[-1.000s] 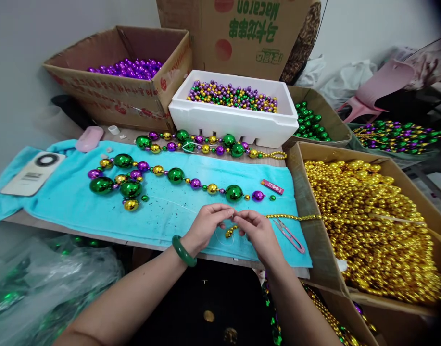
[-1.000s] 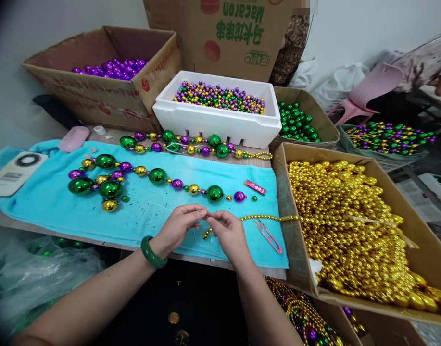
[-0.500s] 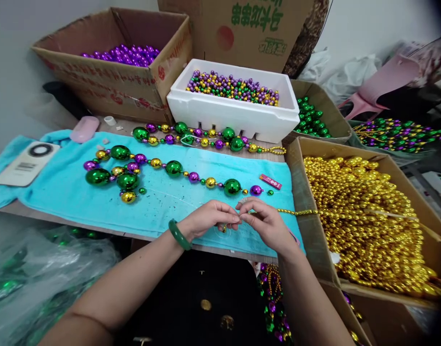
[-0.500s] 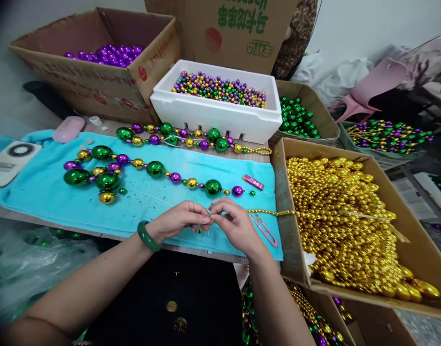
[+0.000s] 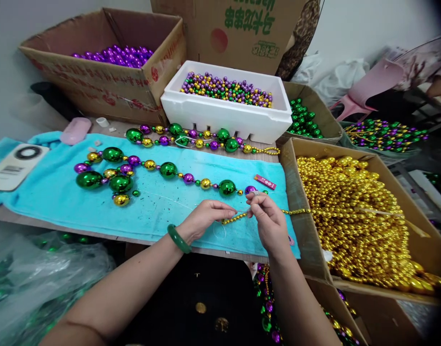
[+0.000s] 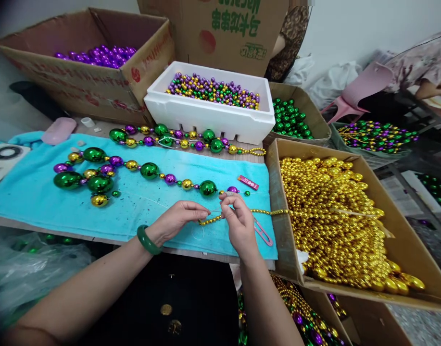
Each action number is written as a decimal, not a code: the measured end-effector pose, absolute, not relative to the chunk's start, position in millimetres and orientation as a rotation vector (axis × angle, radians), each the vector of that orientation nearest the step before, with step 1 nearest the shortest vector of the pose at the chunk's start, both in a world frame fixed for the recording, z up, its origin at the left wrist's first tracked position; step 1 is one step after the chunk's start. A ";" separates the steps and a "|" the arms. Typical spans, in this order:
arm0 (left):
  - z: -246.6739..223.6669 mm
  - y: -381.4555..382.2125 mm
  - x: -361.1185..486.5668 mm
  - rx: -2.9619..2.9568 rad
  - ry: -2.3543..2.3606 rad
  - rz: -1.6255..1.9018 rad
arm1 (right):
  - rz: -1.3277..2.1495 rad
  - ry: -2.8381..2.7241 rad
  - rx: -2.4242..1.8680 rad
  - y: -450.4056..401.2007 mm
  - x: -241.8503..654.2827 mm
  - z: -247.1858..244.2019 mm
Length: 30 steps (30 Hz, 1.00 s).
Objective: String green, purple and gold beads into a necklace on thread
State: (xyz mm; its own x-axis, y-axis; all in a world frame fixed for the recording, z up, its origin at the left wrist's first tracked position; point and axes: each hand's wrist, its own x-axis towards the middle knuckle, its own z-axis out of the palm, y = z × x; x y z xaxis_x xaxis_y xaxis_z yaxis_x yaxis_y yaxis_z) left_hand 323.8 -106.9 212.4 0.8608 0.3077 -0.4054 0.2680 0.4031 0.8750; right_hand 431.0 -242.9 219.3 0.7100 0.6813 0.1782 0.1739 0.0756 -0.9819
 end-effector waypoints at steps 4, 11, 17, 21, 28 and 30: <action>216.1 -108.5 323.6 1.188 0.523 0.029 | 0.197 -0.730 -1.688 -241.3 434.4 209.3; 214.8 -117.0 331.9 0.970 0.525 0.286 | -0.284 -1.156 -2.016 -236.2 406.0 196.3; 213.6 -122.6 335.2 1.596 0.533 0.241 | -0.145 -1.195 -1.941 -238.6 410.4 208.7; 214.3 -116.9 336.3 1.571 0.448 0.038 | 0.206 -1.054 -1.828 -242.0 428.1 212.5; 214.4 -110.8 337.0 1.452 0.387 0.112 | 0.471 -0.854 -1.611 -239.2 433.8 209.9; 211.3 -109.2 336.4 1.360 0.366 0.053 | 0.475 -0.815 -1.568 -237.2 431.5 208.1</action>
